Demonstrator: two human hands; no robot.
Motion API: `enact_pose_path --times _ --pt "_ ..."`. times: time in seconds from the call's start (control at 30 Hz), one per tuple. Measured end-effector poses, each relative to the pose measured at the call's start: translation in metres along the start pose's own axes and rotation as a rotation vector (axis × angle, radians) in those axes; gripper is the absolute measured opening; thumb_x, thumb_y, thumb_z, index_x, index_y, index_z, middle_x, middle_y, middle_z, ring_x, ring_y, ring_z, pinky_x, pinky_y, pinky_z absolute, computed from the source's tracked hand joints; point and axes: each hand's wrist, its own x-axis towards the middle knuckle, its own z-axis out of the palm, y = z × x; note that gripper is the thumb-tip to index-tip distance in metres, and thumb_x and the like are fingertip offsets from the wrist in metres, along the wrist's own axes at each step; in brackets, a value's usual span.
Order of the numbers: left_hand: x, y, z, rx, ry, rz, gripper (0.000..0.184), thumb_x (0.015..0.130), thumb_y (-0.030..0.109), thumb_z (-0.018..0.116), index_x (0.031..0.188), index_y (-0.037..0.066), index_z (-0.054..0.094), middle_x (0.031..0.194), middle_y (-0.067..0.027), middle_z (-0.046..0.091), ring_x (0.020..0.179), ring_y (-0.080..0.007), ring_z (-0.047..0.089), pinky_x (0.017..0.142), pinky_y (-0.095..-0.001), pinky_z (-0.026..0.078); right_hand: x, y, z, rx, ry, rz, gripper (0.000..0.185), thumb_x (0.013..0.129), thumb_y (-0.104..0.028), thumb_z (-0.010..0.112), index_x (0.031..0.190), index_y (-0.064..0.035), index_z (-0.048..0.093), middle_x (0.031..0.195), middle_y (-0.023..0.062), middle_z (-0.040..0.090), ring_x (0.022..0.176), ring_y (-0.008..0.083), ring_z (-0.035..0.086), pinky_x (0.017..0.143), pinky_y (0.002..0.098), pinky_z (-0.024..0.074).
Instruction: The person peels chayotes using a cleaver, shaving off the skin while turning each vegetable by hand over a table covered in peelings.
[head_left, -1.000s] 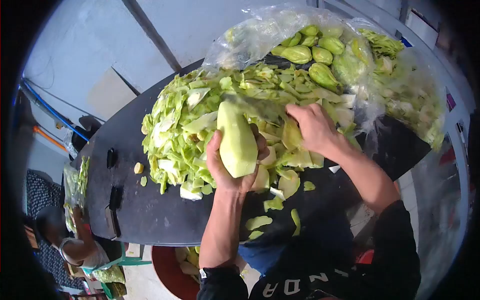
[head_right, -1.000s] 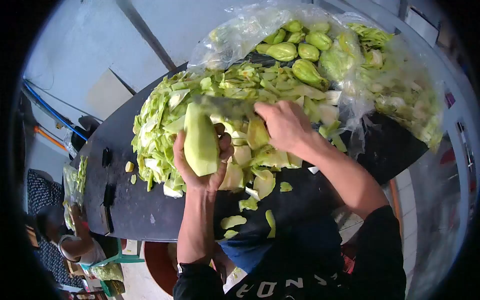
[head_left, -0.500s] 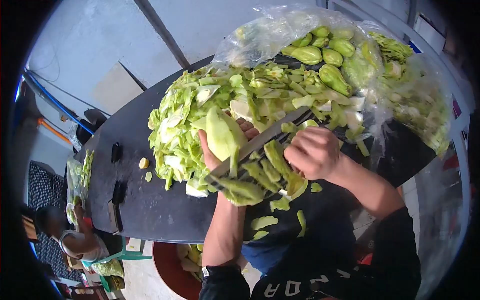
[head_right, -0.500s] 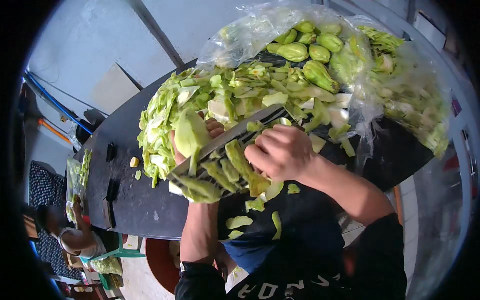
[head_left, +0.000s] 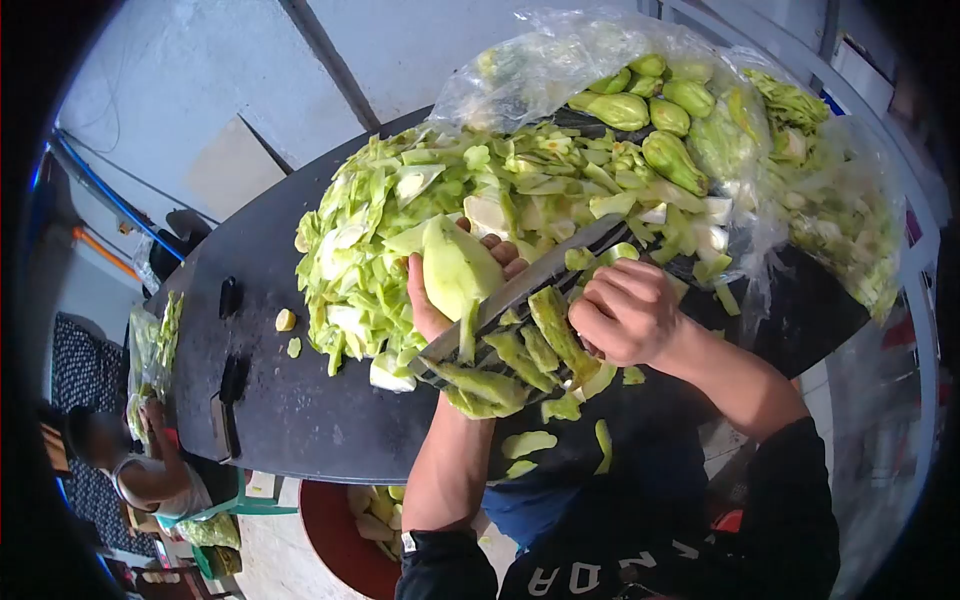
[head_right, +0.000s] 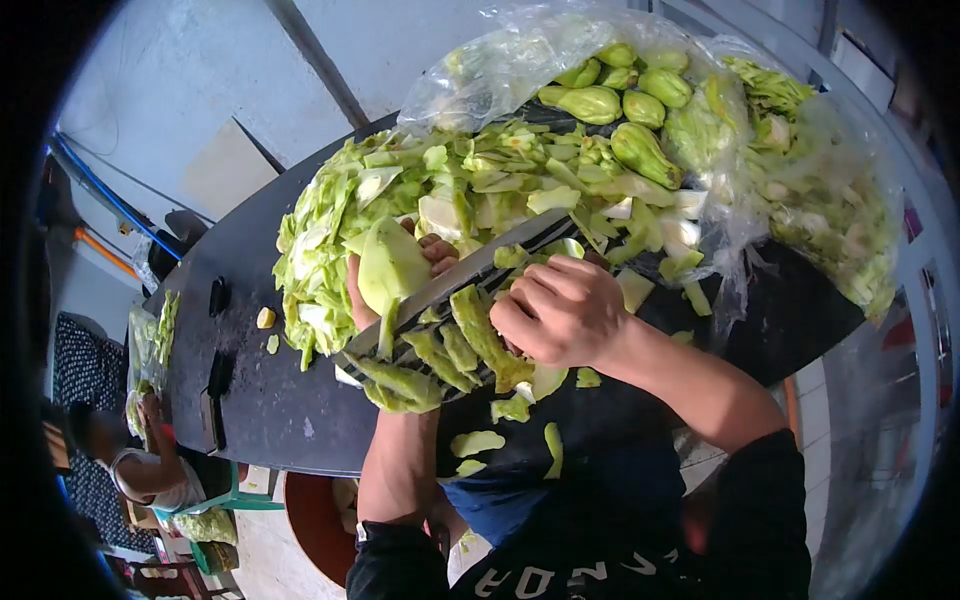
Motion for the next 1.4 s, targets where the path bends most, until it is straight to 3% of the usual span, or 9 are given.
enact_pose_path --times 0.23,0.3,0.47,0.6,0.83,0.93,1.1,1.23,1.4 --pt "-0.001 -0.002 0.004 0.063 -0.077 -0.018 0.054 0.094 0.052 0.045 0.125 0.008 0.054 0.097 -0.0144 0.059 0.09 -0.027 0.055 0.08 -0.0393 0.049 0.003 0.003 -0.001 0.02 -0.037 0.064 0.013 0.066 -0.013 0.064 0.067 -0.0091 0.052 0.06 0.0016 0.051 0.055 0.0176 0.056 0.048 0.0296 0.0435" --pt "-0.006 -0.008 0.017 0.316 0.266 0.19 0.056 0.095 0.052 0.042 0.128 0.009 0.053 0.103 -0.0148 0.063 0.095 -0.0282 0.06 0.085 -0.0415 0.05 -0.003 0.011 0.005 0.15 -0.08 0.235 0.013 0.067 -0.011 0.062 0.067 -0.0098 0.049 0.059 0.0042 0.051 0.054 0.0223 0.057 0.048 0.0344 0.0441" --pt "-0.006 0.005 0.0 0.384 -0.011 0.084 0.055 0.096 0.051 0.04 0.131 0.01 0.053 0.107 -0.0137 0.066 0.101 -0.0271 0.062 0.086 -0.0422 0.052 -0.004 0.011 0.003 0.164 0.014 0.205 0.015 0.067 -0.01 0.063 0.069 -0.0087 0.048 0.058 0.0054 0.051 0.053 0.0261 0.057 0.046 0.0392 0.0438" --pt "-0.009 -0.006 0.021 0.134 0.069 0.055 0.054 0.096 0.047 0.044 0.135 0.011 0.051 0.115 -0.0073 0.064 0.104 -0.0249 0.062 0.088 -0.04 0.051 -0.008 0.02 0.005 0.247 -0.088 0.385 0.018 0.07 -0.014 0.066 0.073 -0.0073 0.049 0.06 0.008 0.052 0.057 0.031 0.058 0.049 0.0409 0.0442" --pt "-0.007 -0.006 0.009 0.364 -0.058 -0.005 0.057 0.095 0.05 0.043 0.137 0.012 0.049 0.115 -0.0103 0.064 0.102 -0.0263 0.061 0.087 -0.0425 0.051 -0.003 0.018 -0.007 0.3 -0.121 0.297 0.013 0.071 -0.008 0.064 0.074 -0.006 0.051 0.063 0.0113 0.055 0.061 0.0338 0.061 0.052 0.0435 0.0458" --pt "-0.008 -0.006 0.003 0.331 -0.007 -0.082 0.057 0.094 0.053 0.045 0.129 0.009 0.053 0.113 -0.0152 0.061 0.093 -0.0295 0.06 0.071 -0.0392 0.052 -0.001 0.03 0.0 0.277 -0.28 0.71 0.017 0.077 -0.015 0.068 0.083 -0.0032 0.057 0.079 0.0195 0.065 0.077 0.0419 0.064 0.061 0.047 0.0493" --pt "-0.007 -0.014 0.012 0.278 -0.036 -0.081 0.058 0.093 0.054 0.045 0.129 0.009 0.052 0.115 -0.0159 0.06 0.095 -0.0304 0.058 0.076 -0.0406 0.052 -0.007 0.035 -0.008 0.328 -0.153 0.654 0.022 0.073 -0.012 0.07 0.081 -0.0002 0.053 0.068 0.0193 0.057 0.066 0.0435 0.058 0.057 0.0437 0.0451" --pt "-0.001 -0.006 0.005 0.335 -0.061 -0.043 0.068 0.094 0.052 0.043 0.141 0.004 0.041 0.126 -0.0146 0.058 0.11 -0.0288 0.059 0.087 -0.0435 0.053 -0.006 0.026 -0.008 0.317 -0.181 0.321 0.015 0.073 -0.009 0.064 0.076 -0.0051 0.051 0.069 0.015 0.059 0.068 0.0397 0.061 0.054 0.0464 0.0445" --pt "-0.006 -0.011 0.005 0.32 -0.147 -0.141 0.064 0.093 0.053 0.045 0.14 0.01 0.043 0.112 -0.0156 0.058 0.088 -0.0252 0.056 0.065 -0.0344 0.048 -0.013 0.05 0.004 0.223 -0.358 0.801 0.015 0.073 -0.005 0.065 0.082 0.0019 0.055 0.075 0.0238 0.06 0.074 0.0446 0.059 0.06 0.0445 0.0452"
